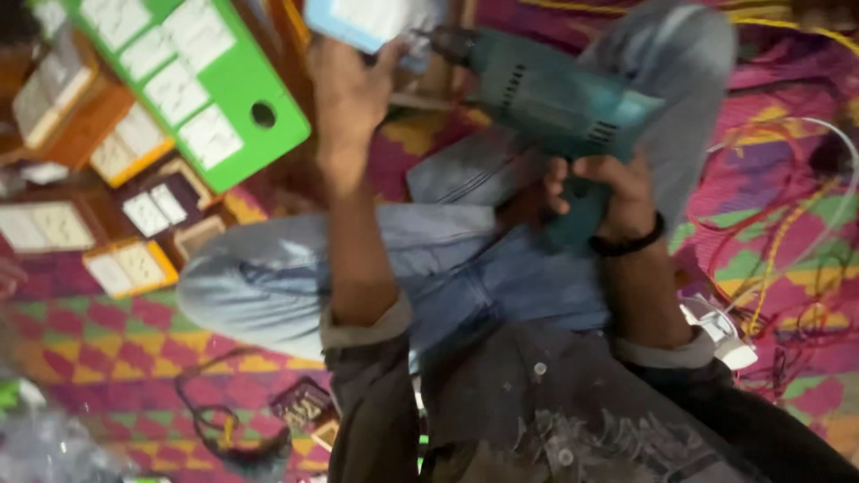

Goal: The person uses a corded electric drill to fasten screws into the wooden frames of small electrical panels. They handle multiple panels of different colors, drilling into the corners to secure the components.

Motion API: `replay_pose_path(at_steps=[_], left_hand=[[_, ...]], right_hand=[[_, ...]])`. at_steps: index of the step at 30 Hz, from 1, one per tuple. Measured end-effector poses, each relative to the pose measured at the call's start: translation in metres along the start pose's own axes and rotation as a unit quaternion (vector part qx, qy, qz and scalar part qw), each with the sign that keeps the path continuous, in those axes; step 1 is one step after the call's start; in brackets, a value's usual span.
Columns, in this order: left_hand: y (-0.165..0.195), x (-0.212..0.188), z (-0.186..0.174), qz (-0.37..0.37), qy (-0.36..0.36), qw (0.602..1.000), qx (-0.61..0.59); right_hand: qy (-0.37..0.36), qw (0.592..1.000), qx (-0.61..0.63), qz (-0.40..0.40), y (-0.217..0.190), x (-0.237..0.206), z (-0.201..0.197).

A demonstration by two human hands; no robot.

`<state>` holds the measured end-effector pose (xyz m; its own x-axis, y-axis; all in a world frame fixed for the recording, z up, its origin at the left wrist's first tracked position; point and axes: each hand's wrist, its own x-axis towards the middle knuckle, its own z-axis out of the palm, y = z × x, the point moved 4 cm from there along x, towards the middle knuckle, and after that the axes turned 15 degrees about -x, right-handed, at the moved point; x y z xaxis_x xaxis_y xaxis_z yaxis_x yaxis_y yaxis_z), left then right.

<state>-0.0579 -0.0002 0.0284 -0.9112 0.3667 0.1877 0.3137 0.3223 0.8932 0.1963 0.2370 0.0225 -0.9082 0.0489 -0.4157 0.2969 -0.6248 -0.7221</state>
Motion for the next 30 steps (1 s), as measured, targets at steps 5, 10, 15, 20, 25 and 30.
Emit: replay_pose_path(at_steps=[5, 10, 15, 20, 25, 30], left_hand=[[-0.008, -0.004, 0.001, -0.117, 0.073, 0.990, 0.018], [-0.005, -0.004, -0.007, 0.022, 0.066, 0.996, 0.057], [-0.018, -0.010, -0.004, 0.008, 0.066, 0.995, 0.074], [-0.024, -0.014, 0.006, 0.056, 0.083, 0.992, 0.074], [-0.033, -0.015, 0.014, 0.044, 0.102, 0.990, 0.090], [-0.034, -0.013, 0.016, 0.037, 0.112, 0.988, 0.095]], right_hand=[[0.000, 1.000, -0.021, 0.000, -0.017, 0.007, 0.022], [0.018, 0.999, -0.011, 0.029, -0.019, 0.007, 0.020], [0.022, 1.000, 0.001, 0.020, -0.017, 0.008, 0.017], [0.032, 0.999, -0.008, 0.015, -0.022, 0.008, 0.026], [0.021, 1.000, -0.014, -0.004, -0.029, 0.008, 0.039], [0.011, 0.999, -0.027, -0.040, -0.031, 0.009, 0.047]])
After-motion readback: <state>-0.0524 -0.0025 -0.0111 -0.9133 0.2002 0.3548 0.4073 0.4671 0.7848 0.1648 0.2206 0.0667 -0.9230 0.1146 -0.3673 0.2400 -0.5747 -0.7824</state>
